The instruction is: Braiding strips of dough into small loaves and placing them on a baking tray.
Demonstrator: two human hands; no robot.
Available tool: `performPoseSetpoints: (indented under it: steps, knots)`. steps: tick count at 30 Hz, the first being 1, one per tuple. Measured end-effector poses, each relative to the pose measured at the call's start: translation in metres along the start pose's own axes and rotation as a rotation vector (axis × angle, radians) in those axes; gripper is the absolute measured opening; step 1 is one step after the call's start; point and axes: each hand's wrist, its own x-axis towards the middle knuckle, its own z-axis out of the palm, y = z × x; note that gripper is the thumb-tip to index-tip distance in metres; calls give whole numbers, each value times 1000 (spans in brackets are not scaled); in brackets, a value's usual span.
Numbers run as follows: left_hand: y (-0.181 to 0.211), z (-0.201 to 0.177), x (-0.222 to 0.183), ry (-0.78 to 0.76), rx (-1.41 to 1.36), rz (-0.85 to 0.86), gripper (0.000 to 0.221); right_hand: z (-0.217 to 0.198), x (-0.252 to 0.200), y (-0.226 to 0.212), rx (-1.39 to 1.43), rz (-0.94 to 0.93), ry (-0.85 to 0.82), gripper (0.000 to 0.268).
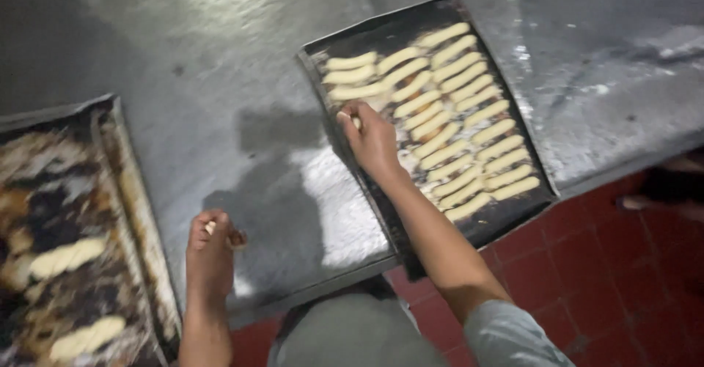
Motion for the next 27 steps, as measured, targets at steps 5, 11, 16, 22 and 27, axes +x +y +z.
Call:
performPoseSetpoints:
  steps: [5,11,16,22,27]
  knots:
    - [5,-89,-27,218,349,-150,21,30,-62,-111,267,11,-142,30]
    - [13,-125,-37,121,575,-17,46,90,-103,-111,374,379,-463,30]
    - [-43,-93,-19,-2,963,209,49,110,-130,-108,-144,-39,-509,39]
    - [-76,-73,-19,-151,1227,317,24,135,-117,-74,-441,-623,-587,27]
    - [-77,-69,-39,-39,1026,544,36,99,-109,-146,-402,-416,-598,36]
